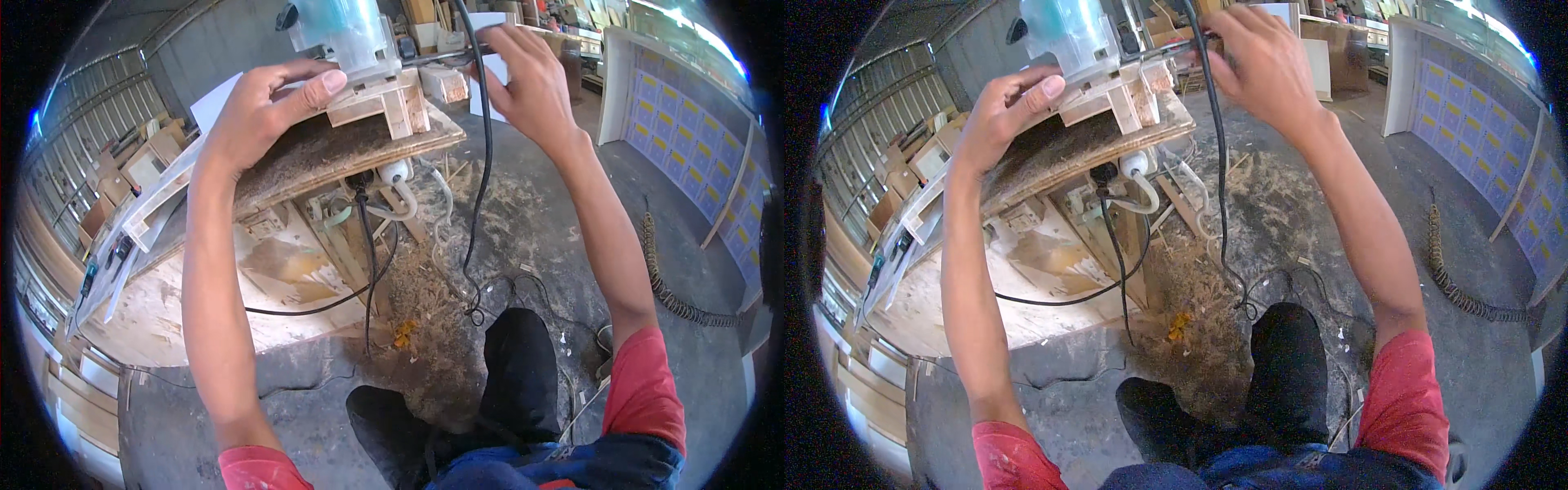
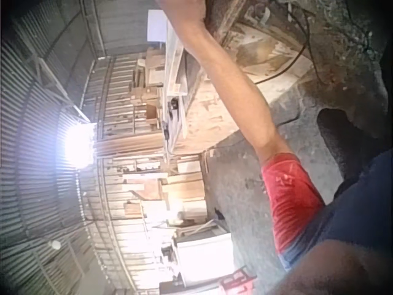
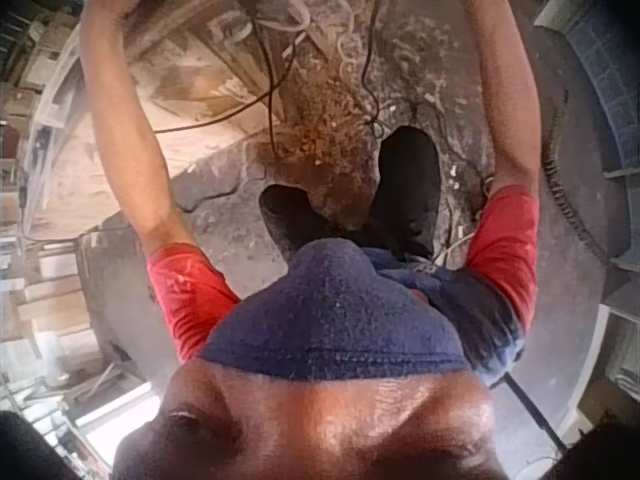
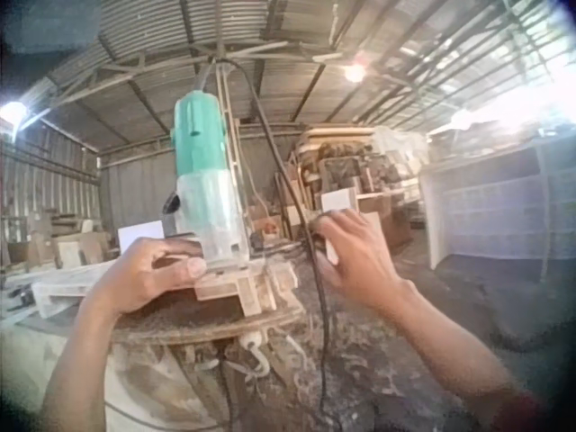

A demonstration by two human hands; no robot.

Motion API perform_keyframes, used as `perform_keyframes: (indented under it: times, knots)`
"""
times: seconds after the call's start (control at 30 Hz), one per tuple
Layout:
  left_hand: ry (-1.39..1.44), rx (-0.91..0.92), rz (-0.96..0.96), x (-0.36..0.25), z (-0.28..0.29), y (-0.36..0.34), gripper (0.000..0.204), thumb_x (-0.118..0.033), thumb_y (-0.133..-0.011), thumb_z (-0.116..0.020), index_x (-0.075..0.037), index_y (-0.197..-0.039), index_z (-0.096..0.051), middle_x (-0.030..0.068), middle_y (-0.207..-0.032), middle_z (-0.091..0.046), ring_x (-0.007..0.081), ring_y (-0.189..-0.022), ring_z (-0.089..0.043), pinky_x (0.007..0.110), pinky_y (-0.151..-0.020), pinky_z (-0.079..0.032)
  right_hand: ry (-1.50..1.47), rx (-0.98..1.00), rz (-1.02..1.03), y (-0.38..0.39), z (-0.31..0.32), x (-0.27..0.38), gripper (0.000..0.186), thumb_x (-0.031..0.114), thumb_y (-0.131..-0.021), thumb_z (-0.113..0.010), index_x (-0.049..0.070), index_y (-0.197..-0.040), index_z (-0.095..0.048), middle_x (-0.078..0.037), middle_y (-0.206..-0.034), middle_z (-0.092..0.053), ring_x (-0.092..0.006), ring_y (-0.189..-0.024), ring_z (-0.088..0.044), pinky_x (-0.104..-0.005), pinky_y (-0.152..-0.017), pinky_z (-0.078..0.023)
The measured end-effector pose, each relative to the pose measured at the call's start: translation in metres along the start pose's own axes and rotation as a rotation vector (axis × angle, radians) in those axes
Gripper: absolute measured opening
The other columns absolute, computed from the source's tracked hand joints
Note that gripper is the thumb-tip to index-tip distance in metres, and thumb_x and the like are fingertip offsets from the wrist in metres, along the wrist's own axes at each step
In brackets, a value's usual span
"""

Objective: The person uses a handheld router to cut a groove into a piece of wood on a workbench, then stops to check the alignment and depth of the cut before finishing the pass.

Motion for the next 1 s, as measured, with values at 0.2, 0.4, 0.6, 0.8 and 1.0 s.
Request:
perform_keyframes:
  times: [0.2,0.4,0.6,0.8,1.0]
  knots:
    - [0.024,0.053,0.008,0.003,-0.003,-0.001,0.071,-0.065,-0.090,-0.068,-0.002,-0.121,-0.075,0.0122,-0.112,-0.075,0.0205,-0.107,-0.067,0.032,-0.099,-0.048,-0.603,-0.231,-0.648,0.033,0.001,-0.012,0.045,0.031,-0.100,-0.067,0.005,-0.135,-0.057,-0.013,-0.123,-0.066,-0.0259,-0.110,-0.065,-0.0406,-0.095,-0.053]
    - [0.109,0.071,0.000,0.007,-0.003,0.000,0.074,-0.068,-0.090,-0.066,-0.003,-0.123,-0.075,0.0112,-0.114,-0.074,0.0196,-0.107,-0.067,0.031,-0.101,-0.047,-1.425,-0.153,-1.046,0.050,-0.030,-0.004,0.056,0.045,-0.105,-0.059,0.006,-0.143,-0.052,-0.013,-0.123,-0.068,-0.0225,-0.109,-0.067,-0.0415,-0.101,-0.053]
    - [0.191,0.202,0.104,0.009,-0.004,-0.003,0.069,-0.055,-0.096,-0.066,0.001,-0.136,-0.066,0.0100,-0.125,-0.070,0.0174,-0.116,-0.062,0.028,-0.106,-0.042,-1.443,-0.221,-1.048,0.027,-0.033,-0.003,0.039,0.038,-0.109,-0.054,0.006,-0.131,-0.057,-0.009,-0.116,-0.066,-0.0215,-0.106,-0.064,-0.0398,-0.095,-0.053]
    - [0.226,0.109,0.106,-0.006,-0.002,0.004,0.057,-0.046,-0.097,-0.070,0.000,-0.130,-0.069,0.0093,-0.119,-0.072,0.0188,-0.106,-0.066,0.029,-0.095,-0.049,-0.648,-0.537,-0.902,0.001,0.031,0.034,0.057,0.045,-0.103,-0.060,0.001,-0.139,-0.055,-0.016,-0.134,-0.061,-0.0247,-0.116,-0.063,-0.0415,-0.105,-0.049]
    - [0.260,0.187,0.126,-0.011,-0.002,0.006,0.067,-0.050,-0.098,-0.068,-0.001,-0.143,-0.059,0.0137,-0.141,-0.062,0.0229,-0.129,-0.057,0.032,-0.110,-0.043,-0.776,-0.054,-0.544,-0.057,0.041,0.065,0.062,0.043,-0.100,-0.063,0.000,-0.144,-0.052,-0.020,-0.144,-0.057,-0.0275,-0.133,-0.053,-0.0433,-0.113,-0.043]
Point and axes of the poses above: each hand's wrist, its own y-axis away from the middle knuckle, its own z-axis out of the back of the hand, x = y × z, the point moved 5 cm from there along -y, towards the middle knuckle
